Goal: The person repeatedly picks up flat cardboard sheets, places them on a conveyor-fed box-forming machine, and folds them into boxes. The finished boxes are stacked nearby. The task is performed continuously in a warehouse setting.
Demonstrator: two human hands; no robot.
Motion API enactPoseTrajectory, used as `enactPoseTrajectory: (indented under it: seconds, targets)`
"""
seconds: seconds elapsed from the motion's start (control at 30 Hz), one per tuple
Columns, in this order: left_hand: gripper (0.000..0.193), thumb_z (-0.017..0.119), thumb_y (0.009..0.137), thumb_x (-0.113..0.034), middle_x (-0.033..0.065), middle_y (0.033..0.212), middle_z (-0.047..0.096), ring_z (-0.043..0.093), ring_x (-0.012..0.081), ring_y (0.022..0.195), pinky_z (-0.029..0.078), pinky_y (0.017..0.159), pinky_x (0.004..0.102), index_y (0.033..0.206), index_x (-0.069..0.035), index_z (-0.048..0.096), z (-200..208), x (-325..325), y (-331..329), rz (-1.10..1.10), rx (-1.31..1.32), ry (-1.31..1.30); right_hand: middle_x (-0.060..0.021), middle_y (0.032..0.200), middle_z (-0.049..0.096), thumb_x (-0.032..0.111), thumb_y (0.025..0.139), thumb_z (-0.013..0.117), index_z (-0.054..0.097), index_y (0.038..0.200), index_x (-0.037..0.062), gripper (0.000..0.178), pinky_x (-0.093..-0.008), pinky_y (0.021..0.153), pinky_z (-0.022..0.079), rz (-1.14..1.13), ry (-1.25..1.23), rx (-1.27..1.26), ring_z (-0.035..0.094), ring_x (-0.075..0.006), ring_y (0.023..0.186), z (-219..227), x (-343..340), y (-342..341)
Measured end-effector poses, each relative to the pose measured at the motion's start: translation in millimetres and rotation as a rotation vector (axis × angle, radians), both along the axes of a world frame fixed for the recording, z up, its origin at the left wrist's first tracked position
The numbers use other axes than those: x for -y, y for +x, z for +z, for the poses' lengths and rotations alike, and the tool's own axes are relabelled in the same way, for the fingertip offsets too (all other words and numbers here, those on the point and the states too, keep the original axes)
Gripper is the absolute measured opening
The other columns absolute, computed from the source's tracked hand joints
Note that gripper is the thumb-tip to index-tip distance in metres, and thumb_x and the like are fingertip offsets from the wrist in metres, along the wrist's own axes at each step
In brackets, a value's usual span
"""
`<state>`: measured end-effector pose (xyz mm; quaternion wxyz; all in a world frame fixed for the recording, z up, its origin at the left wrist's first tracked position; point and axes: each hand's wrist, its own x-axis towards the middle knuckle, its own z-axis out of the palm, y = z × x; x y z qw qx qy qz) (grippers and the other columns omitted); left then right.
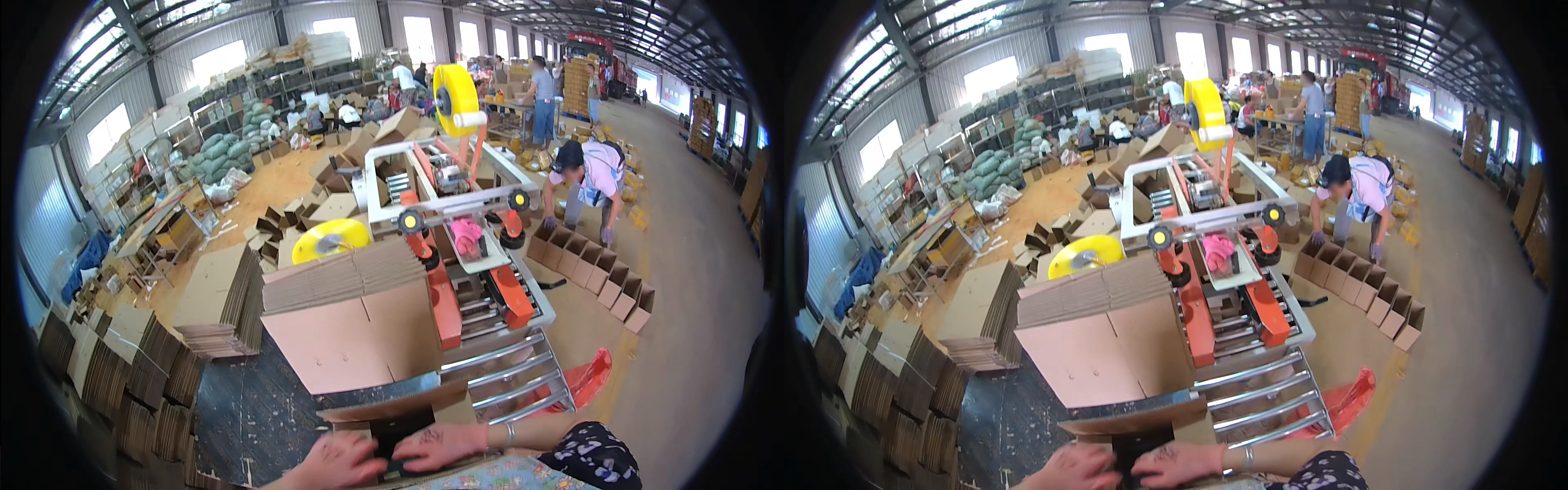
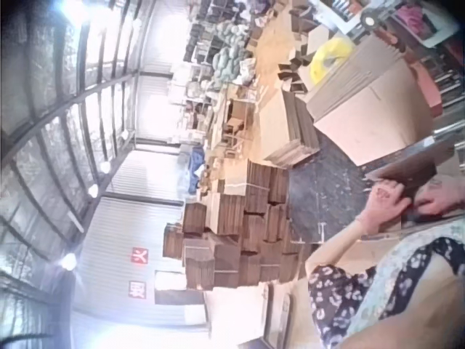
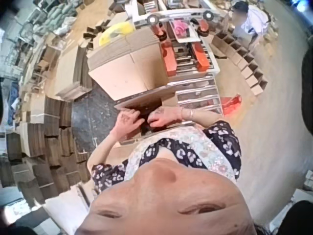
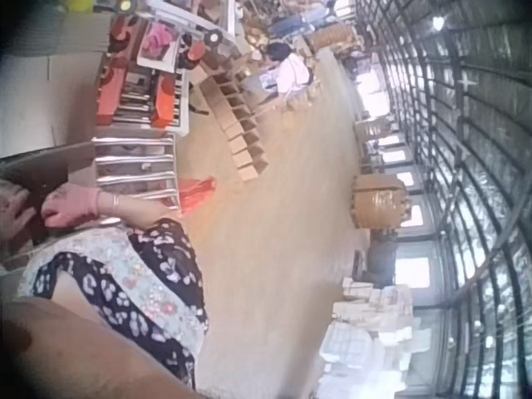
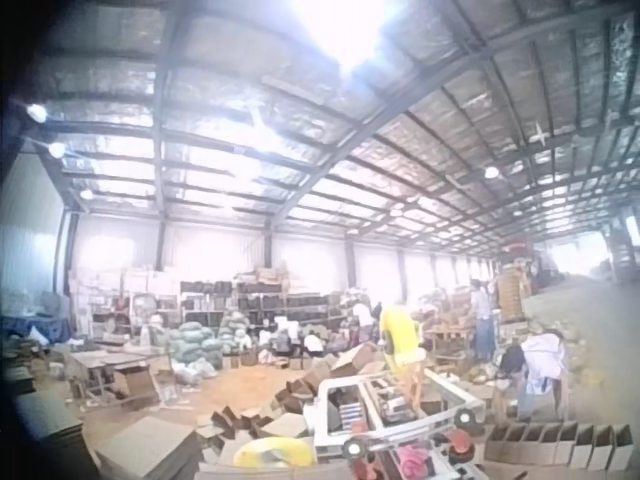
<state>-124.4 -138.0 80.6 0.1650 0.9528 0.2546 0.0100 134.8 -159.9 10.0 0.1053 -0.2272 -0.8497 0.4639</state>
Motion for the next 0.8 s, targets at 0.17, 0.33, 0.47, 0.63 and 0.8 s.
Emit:
enactPoseTrajectory:
  seconds: [0.17,0.33,0.47,0.63,0.8]
  targets:
    - [0.058,0.061,0.083,-0.049,0.0161,0.128,0.052,0.045,0.0356,0.121,0.034,0.095,0.0570,0.126,-0.010,0.058,2,6,1,0.000,0.070,0.379,-0.0116,0.131,0.055,0.025,0.084,0.062,0.057,0.122,0.0073,0.043,-0.0496,0.105,0.036,-0.463,1.135,-0.059,0.051,-0.0308,0.123,46,-10,8]
    - [0.056,0.063,0.081,-0.034,0.0264,0.132,0.044,0.040,0.0460,0.122,0.028,0.099,0.0651,0.127,-0.003,0.052,-30,-11,15,0.366,0.355,0.665,-0.0115,0.134,0.054,0.030,0.086,0.065,0.058,0.123,0.0069,0.044,-0.0539,0.109,0.027,-0.718,0.906,0.109,0.052,-0.0328,0.121,64,38,83]
    - [0.061,0.052,0.095,-0.034,0.0283,0.122,0.055,0.052,0.0400,0.119,0.039,0.102,0.0408,0.142,0.001,0.035,-40,-63,64,0.755,0.307,-0.579,-0.0146,0.132,0.055,0.022,0.088,0.061,0.060,0.123,0.0068,0.038,-0.0565,0.112,0.021,-0.871,0.550,-0.152,0.048,-0.0356,0.126,-10,84,112]
    - [0.056,0.057,0.094,-0.038,0.0217,0.117,0.063,0.059,0.0348,0.113,0.046,0.095,0.0381,0.136,-0.004,0.044,-24,-132,236,0.301,0.381,-0.609,-0.0170,0.119,0.059,0.013,0.086,0.053,0.063,0.109,0.0033,0.027,-0.0564,0.109,0.027,-1.482,0.852,-0.309,0.051,-0.0394,0.118,-31,124,144]
    - [0.028,0.055,0.090,-0.019,0.0192,0.110,0.061,0.058,0.0364,0.105,0.046,0.094,0.0416,0.114,-0.003,0.057,-54,-160,388,0.068,0.598,0.191,-0.0155,0.118,0.058,0.019,0.088,0.051,0.060,0.112,0.0041,0.030,-0.0572,0.108,0.027,-1.739,1.058,-0.077,0.051,-0.0393,0.117,-71,63,168]
